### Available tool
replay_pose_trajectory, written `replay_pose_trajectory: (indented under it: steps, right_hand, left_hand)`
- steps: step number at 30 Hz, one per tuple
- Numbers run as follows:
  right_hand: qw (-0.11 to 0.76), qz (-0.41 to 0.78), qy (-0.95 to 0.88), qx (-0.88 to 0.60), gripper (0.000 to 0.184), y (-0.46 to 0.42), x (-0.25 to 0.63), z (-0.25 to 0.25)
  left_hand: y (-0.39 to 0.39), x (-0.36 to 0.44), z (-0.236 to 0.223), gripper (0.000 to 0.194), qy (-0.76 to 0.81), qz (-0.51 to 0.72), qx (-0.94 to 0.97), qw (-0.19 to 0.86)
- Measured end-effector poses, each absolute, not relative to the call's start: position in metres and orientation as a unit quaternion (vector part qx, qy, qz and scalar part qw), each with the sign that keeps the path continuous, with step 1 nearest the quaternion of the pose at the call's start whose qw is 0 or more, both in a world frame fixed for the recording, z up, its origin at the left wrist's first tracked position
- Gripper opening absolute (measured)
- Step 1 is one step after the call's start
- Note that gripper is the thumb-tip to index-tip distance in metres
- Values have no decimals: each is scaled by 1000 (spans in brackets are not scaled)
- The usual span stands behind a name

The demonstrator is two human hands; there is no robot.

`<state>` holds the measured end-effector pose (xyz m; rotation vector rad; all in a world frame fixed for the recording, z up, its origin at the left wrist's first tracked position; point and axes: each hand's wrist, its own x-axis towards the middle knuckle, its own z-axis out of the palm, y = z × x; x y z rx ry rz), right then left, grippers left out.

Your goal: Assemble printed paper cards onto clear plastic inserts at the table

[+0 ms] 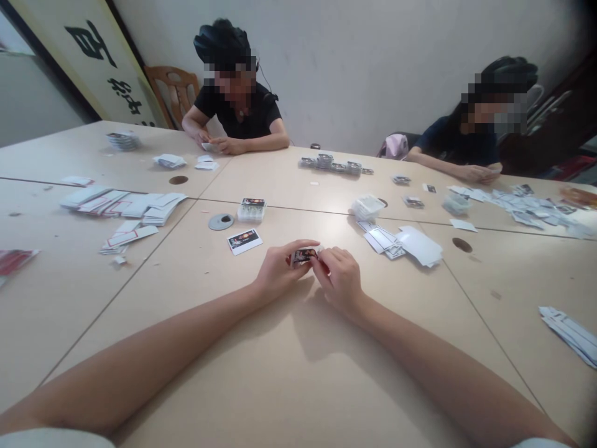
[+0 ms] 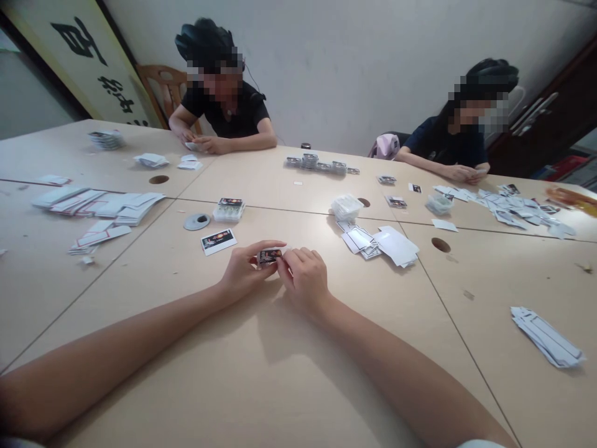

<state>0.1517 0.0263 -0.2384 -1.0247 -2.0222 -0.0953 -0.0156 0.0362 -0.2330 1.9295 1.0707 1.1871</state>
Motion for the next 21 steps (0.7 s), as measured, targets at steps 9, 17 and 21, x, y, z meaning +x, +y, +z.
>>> replay_pose_trajectory:
  steps: [9,17,21]
  right_hand:
    - [438,-34,-805,-398,29,23,149,-239]
    - [448,12,-790,-418,31,19,148,-241]
    - [450,41,-784,-425,31,18,147,-240]
  left_hand:
    - [36,-15,-234,32,411,448,718,340]
    - [36,-14,-233,31,437,427,710,351]
    - [36,-13,-233,29,447,419,713,342]
